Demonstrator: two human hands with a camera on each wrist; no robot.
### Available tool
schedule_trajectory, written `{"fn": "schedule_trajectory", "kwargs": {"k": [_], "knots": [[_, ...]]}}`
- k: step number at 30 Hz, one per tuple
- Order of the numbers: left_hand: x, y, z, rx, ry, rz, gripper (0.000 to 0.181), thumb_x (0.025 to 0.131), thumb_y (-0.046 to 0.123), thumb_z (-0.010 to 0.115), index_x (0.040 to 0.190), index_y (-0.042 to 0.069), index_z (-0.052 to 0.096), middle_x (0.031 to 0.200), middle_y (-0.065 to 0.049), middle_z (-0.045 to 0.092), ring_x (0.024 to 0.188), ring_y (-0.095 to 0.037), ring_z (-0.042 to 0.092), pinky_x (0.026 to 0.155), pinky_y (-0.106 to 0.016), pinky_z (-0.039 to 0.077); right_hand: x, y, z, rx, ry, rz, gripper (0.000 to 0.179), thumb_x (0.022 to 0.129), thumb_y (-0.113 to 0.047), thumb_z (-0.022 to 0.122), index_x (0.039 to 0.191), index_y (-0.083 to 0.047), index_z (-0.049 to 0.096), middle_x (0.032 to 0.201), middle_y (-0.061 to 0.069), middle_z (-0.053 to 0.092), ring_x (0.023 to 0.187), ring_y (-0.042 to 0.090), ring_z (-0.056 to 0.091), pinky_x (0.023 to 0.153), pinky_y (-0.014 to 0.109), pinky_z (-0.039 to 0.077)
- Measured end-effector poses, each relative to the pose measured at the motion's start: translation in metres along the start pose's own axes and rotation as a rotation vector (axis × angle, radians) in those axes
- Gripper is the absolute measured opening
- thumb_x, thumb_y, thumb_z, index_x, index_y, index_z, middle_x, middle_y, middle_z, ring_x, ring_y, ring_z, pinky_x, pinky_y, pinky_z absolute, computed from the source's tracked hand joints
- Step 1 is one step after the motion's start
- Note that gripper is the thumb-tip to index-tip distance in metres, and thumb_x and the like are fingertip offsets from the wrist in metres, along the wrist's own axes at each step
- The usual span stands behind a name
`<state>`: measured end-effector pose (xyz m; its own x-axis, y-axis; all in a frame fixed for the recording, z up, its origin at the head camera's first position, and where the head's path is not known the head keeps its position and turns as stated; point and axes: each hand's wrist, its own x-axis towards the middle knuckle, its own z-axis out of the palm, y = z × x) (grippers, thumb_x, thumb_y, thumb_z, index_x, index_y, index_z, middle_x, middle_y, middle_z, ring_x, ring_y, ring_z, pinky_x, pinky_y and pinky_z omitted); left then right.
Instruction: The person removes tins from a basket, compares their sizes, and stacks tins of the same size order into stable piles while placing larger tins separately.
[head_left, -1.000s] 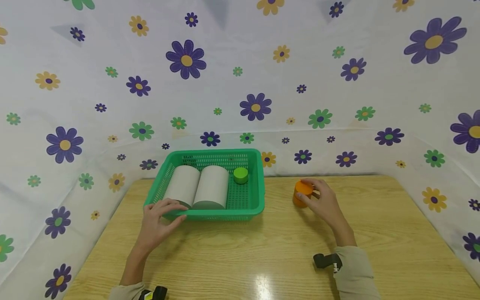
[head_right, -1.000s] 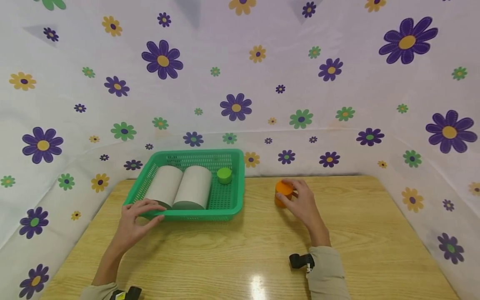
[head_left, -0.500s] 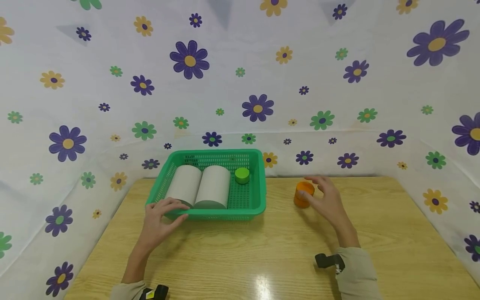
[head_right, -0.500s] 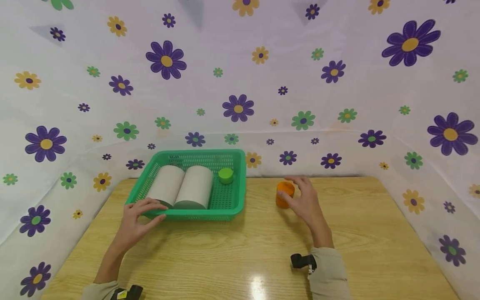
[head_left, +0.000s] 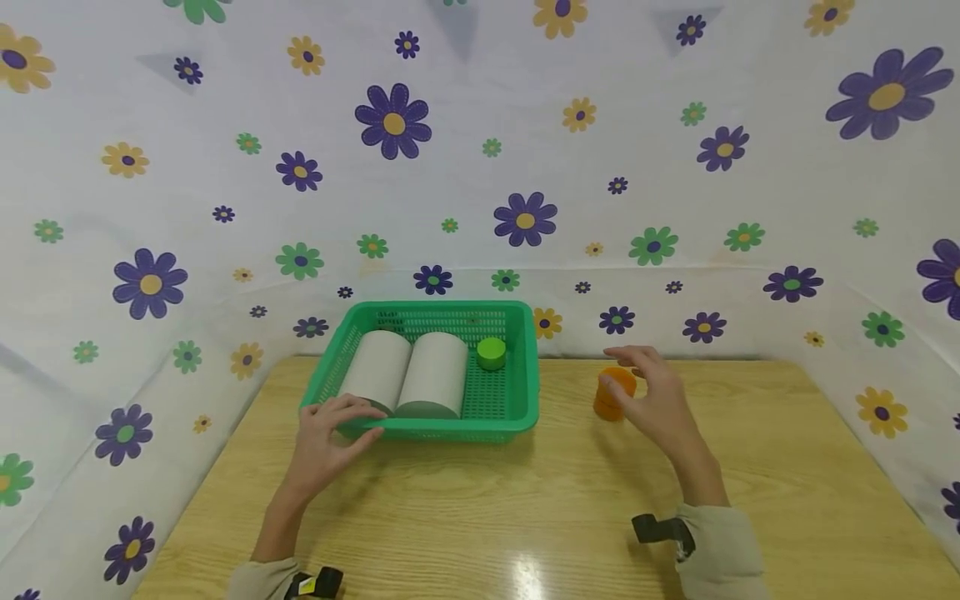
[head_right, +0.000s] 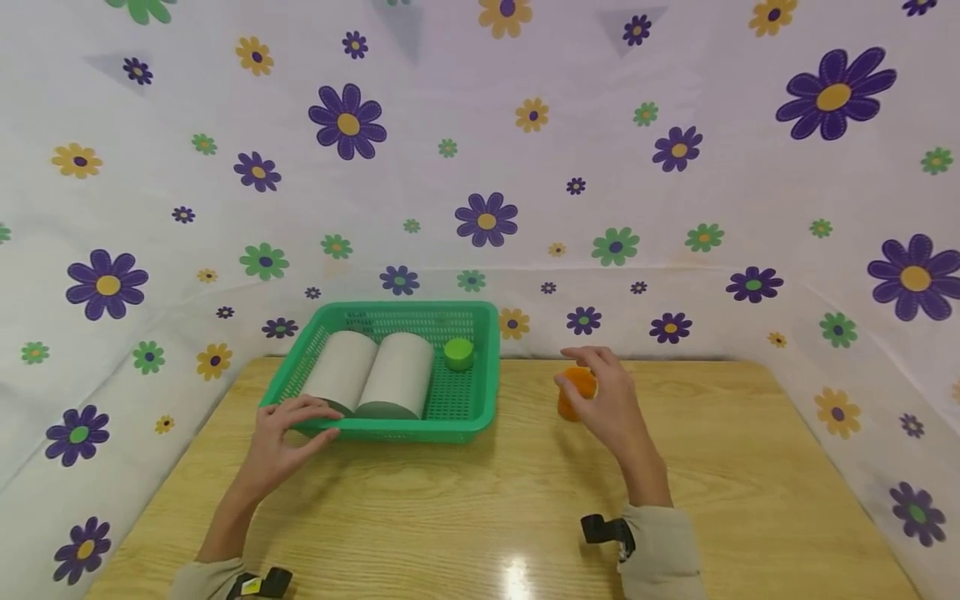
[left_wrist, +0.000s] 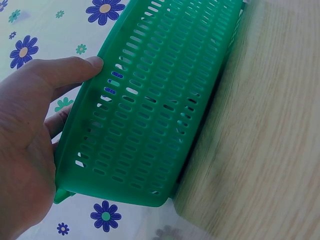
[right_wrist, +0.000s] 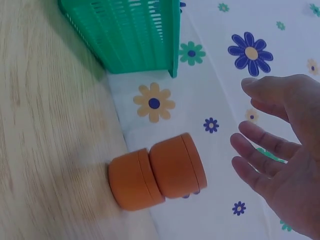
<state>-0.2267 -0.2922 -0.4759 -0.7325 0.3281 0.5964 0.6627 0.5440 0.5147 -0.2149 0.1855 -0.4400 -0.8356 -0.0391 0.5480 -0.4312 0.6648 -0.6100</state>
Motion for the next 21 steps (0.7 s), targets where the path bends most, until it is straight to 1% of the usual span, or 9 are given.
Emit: {"fn": "schedule_trajectory", "kwargs": {"k": [3, 9, 13, 18, 21], "knots": [[0.000, 0.000, 0.001, 0.003, -0.001, 0.003, 0.027, 0.081, 0.010, 0.086, 0.101, 0.025, 0.079, 0.103, 0.008, 0.070, 0.101, -0.016, 0.060, 0.082, -0.043, 0.020, 0.001, -0.006, 0.004, 0.032, -0.013, -0.020, 0.037, 0.089, -0.002, 0.077, 0.125, -0.001, 0.067, 0.123, 0.016, 0.063, 0.108, 0.034, 0.062, 0.092, 0.057, 0.051], [0.001, 0.003, 0.000, 0.003, -0.001, 0.000, 0.026, 0.080, 0.010, 0.087, 0.101, 0.024, 0.079, 0.103, 0.007, 0.070, 0.102, -0.016, 0.060, 0.082, -0.043, 0.020, 0.008, -0.018, 0.013, 0.095, -0.042, -0.058, 0.039, 0.089, -0.003, 0.079, 0.126, -0.002, 0.068, 0.122, 0.014, 0.064, 0.110, 0.033, 0.062, 0.095, 0.057, 0.050], [0.001, 0.004, -0.001, 0.001, -0.004, -0.005, 0.026, 0.080, 0.011, 0.087, 0.101, 0.025, 0.079, 0.103, 0.007, 0.070, 0.102, -0.017, 0.060, 0.082, -0.044, 0.021, 0.013, -0.026, 0.018, 0.093, -0.073, -0.091, 0.042, 0.089, -0.004, 0.079, 0.129, -0.004, 0.067, 0.124, 0.012, 0.064, 0.111, 0.032, 0.062, 0.095, 0.055, 0.049], [0.001, 0.004, -0.002, 0.002, -0.002, -0.009, 0.026, 0.080, 0.010, 0.087, 0.101, 0.025, 0.079, 0.102, 0.008, 0.070, 0.101, -0.016, 0.060, 0.082, -0.045, 0.022, 0.024, -0.033, 0.025, 0.072, -0.126, -0.137, 0.046, 0.088, -0.005, 0.081, 0.131, -0.007, 0.066, 0.127, 0.010, 0.063, 0.112, 0.031, 0.063, 0.094, 0.054, 0.051], [0.001, 0.003, -0.002, 0.010, -0.007, -0.015, 0.026, 0.081, 0.012, 0.086, 0.101, 0.025, 0.079, 0.102, 0.008, 0.069, 0.101, -0.015, 0.059, 0.082, -0.044, 0.022, 0.033, -0.038, 0.031, 0.057, -0.175, -0.146, 0.046, 0.090, -0.008, 0.079, 0.133, -0.007, 0.065, 0.129, 0.011, 0.061, 0.114, 0.032, 0.062, 0.094, 0.053, 0.051]]}}
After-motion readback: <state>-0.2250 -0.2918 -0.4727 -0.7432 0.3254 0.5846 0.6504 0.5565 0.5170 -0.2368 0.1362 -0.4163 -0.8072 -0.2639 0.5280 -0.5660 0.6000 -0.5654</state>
